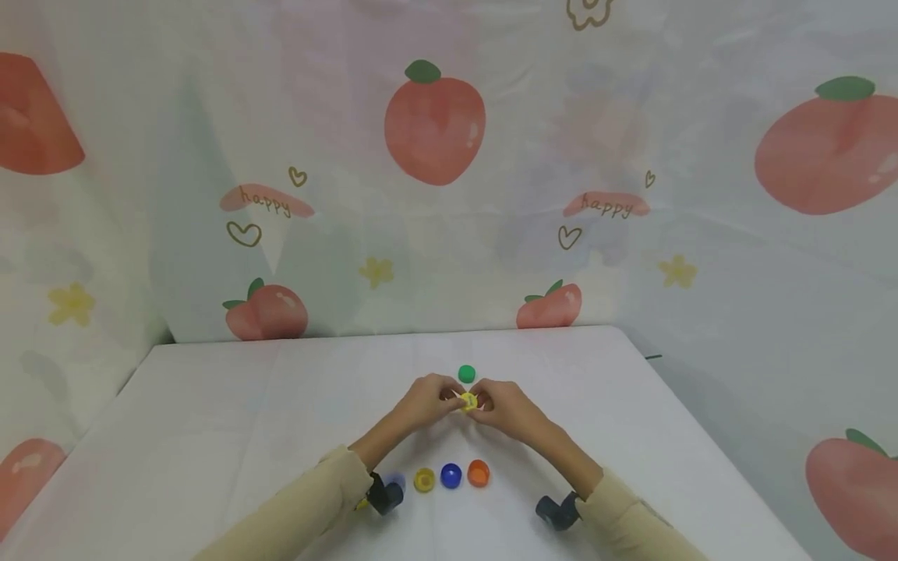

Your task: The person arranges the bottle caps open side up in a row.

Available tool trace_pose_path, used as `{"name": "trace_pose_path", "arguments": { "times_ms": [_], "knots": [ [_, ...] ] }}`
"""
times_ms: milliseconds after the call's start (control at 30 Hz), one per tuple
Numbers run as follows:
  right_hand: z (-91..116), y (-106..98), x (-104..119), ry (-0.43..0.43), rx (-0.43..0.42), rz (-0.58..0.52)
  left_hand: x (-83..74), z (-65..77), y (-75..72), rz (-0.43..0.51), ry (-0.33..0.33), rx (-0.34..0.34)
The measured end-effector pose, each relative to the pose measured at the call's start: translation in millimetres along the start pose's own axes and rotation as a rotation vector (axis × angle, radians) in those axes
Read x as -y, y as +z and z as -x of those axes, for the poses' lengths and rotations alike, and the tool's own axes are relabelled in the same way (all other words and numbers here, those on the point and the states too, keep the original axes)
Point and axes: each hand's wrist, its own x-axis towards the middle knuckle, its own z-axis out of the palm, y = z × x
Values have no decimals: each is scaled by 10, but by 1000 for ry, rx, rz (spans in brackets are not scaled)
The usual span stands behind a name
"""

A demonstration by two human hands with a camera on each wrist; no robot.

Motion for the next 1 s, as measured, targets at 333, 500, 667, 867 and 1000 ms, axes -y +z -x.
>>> {"name": "trace_pose_path", "arguments": {
  "times_ms": [333, 500, 667, 867, 1000],
  "knots": [
    [207, -86, 100, -27, -29, -99, -173, 267, 14, 158, -24, -93],
    [299, -100, 118, -28, -29, -143, -234, 380, 40, 223, -43, -112],
    [342, -104, 123, -45, -37, -181, -268, 474, 72, 269, -89, -126],
    [368, -101, 113, -47, -31, -233, -263, 542, 121, 299, -104, -146],
    [388, -97, 119, -14, -11, -300, -261, 578, 132, 291, -90, -173]
  ]
}}
